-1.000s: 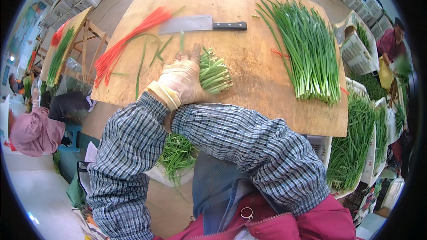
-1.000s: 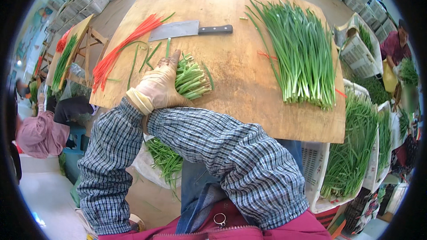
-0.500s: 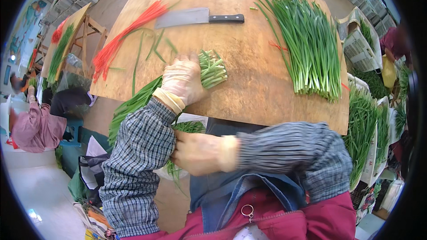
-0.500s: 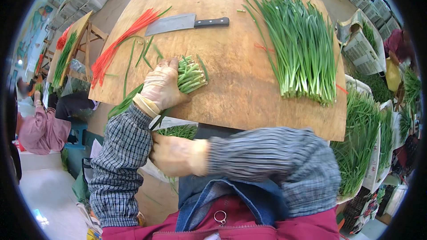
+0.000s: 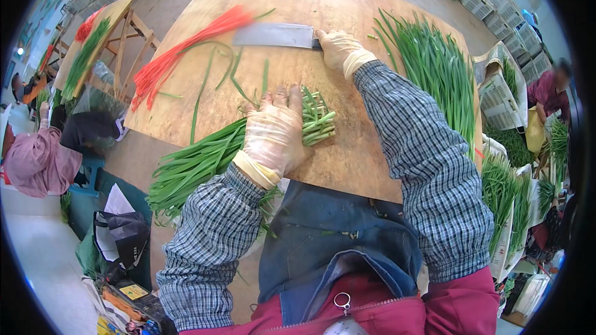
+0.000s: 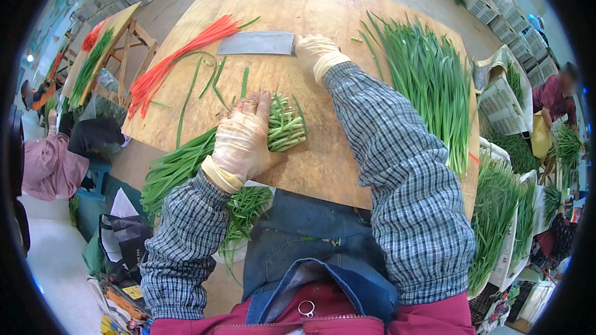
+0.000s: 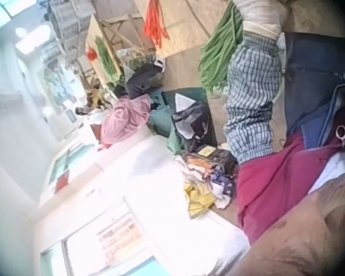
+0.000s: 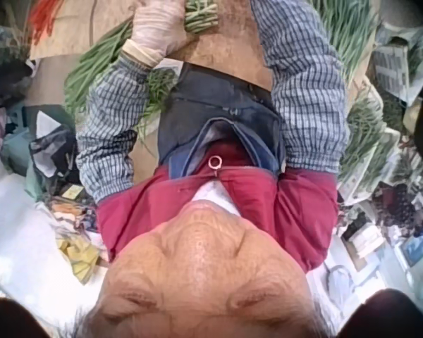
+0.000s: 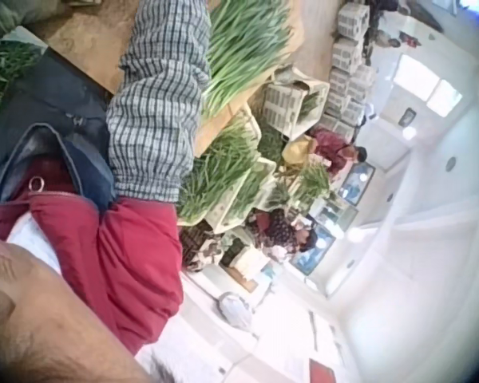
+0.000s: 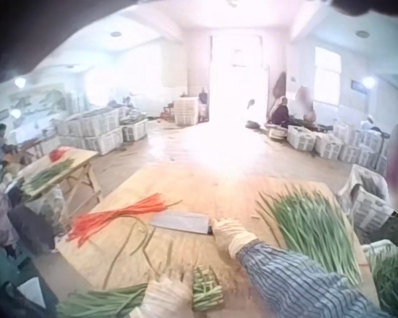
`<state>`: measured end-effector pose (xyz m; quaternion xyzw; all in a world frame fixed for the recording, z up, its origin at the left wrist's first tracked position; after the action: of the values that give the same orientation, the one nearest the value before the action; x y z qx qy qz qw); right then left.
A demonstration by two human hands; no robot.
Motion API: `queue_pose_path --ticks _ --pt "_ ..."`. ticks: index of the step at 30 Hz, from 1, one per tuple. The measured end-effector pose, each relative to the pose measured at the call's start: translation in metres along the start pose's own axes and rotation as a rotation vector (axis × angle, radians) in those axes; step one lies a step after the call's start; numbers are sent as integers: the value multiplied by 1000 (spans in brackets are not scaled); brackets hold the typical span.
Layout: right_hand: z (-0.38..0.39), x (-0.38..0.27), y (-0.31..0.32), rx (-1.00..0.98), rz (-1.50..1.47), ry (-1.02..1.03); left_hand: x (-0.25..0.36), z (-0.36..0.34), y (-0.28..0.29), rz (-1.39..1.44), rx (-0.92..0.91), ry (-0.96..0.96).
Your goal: The person trims the root ends of green onions using a knife on a wooden cutting board. They gather the trimmed onions into bundles, place them into a white plastic basket, and continue processing additional bunches.
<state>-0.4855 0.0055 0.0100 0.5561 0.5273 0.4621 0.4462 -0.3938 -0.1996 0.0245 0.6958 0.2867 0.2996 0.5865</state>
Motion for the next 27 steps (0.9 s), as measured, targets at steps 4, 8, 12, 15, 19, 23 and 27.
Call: queue_pose_path --ticks 4,8,12,15,19,23,27 --pt "11 -21 16 -181 -125 -15 -2 2 0 -14 -36 45" --pt "66 -2 30 83 -526 -155 -2 2 4 41 -45 63" --pt "152 -3 78 17 -1193 -504 -2 2 7 52 -57 79" --pt "196 -25 91 29 -1266 -592 -5 2 1 9 51 35" --pt "229 -62 61 87 -981 -382 1 1 5 -11 54 55" --pt "232 -60 58 76 -1265 -567 2 -1 2 -18 -32 81" --pt "224 -51 81 284 -1457 -581 -1 7 -7 -63 33 88"
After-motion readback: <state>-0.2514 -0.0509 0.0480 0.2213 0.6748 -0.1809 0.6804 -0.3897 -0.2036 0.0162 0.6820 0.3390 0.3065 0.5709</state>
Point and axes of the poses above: each hand's wrist, its own z-axis away from the middle knuckle, its own y-axis out of the back of the hand, x = y × z, the point moved 1 cm from there along -z, towards the middle knuckle, and after that the axes turned 7 degrees about x, right-handed, at the moved point
